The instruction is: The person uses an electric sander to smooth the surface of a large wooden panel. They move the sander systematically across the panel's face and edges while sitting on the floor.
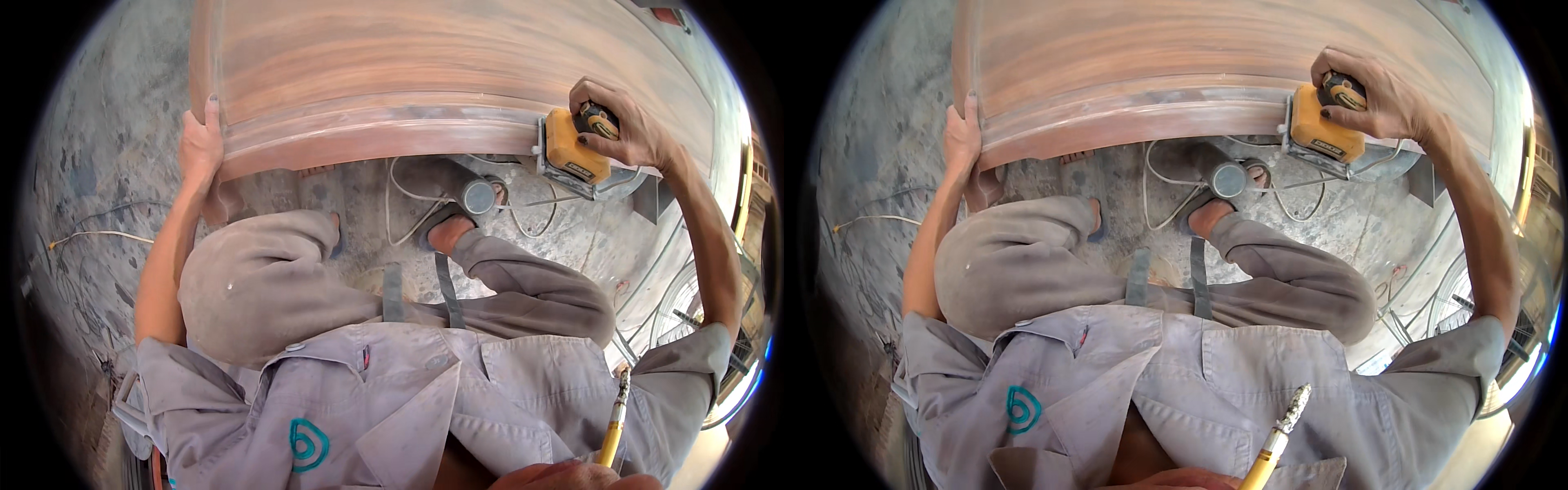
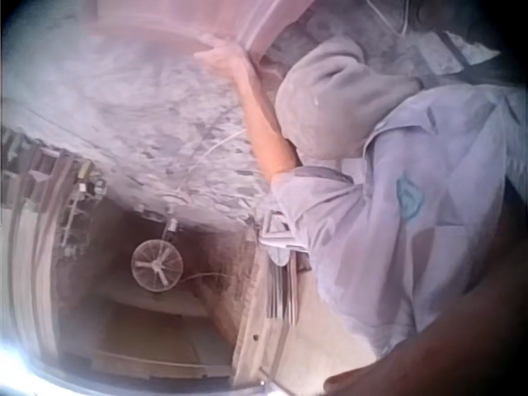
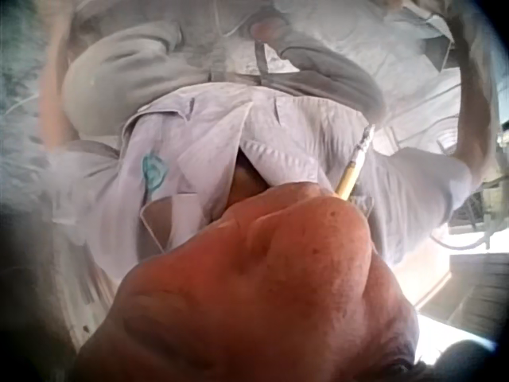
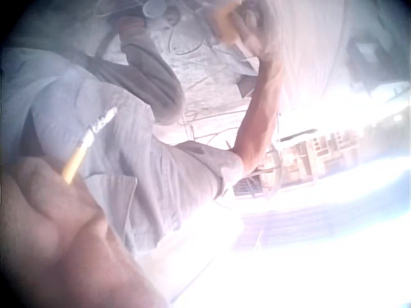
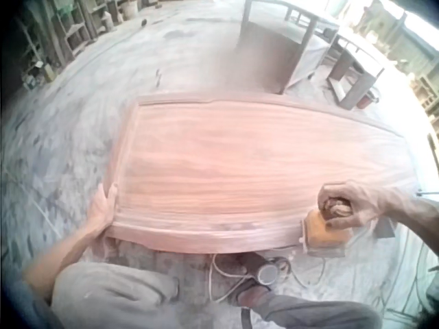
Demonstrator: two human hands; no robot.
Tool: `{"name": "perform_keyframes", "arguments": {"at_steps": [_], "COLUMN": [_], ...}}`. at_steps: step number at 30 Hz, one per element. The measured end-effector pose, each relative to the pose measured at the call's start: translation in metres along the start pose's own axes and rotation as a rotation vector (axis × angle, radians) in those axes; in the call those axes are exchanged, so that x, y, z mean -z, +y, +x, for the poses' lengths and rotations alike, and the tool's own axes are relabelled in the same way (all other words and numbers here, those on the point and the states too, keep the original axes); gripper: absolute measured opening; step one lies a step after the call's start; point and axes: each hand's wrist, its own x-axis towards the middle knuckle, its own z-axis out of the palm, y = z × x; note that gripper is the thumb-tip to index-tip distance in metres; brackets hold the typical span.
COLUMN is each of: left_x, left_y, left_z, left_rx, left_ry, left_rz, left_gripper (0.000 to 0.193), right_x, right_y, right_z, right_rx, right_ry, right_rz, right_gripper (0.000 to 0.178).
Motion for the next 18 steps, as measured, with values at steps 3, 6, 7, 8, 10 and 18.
{"name": "perform_keyframes", "arguments": {"at_steps": [3, 6, 7, 8, 10, 18], "left_x": [0.002, 0.003, 0.001, 0.001, 0.002, 0.02], "left_y": [0.002, 0.002, 0.001, 0.001, -0.005, -0.048], "left_z": [0.0, 0.003, 0.004, 0.003, 0.004, -0.01], "left_rx": [0.011, 0.035, 0.038, 0.047, 0.077, 0.09], "left_ry": [-0.003, -0.023, -0.027, -0.026, -0.056, -0.146], "left_rz": [0.02, 0.073, 0.052, 0.036, -0.024, -0.764], "left_gripper": [0.077, 0.079, 0.079, 0.08, 0.079, 0.069], "right_x": [0.001, -0.009, -0.013, -0.015, -0.018, -0.049], "right_y": [-0.017, -0.043, -0.052, -0.065, -0.09, -0.21], "right_z": [0.042, 0.083, 0.097, 0.111, 0.142, 0.244], "right_rx": [0.074, 0.182, 0.159, 0.145, 0.171, 0.3], "right_ry": [-0.082, -0.096, -0.122, -0.15, -0.174, -0.202], "right_rz": [0.022, 0.04, 0.054, 0.068, 0.077, -0.005], "right_gripper": [0.034, 0.033, 0.034, 0.035, 0.036, 0.032]}}
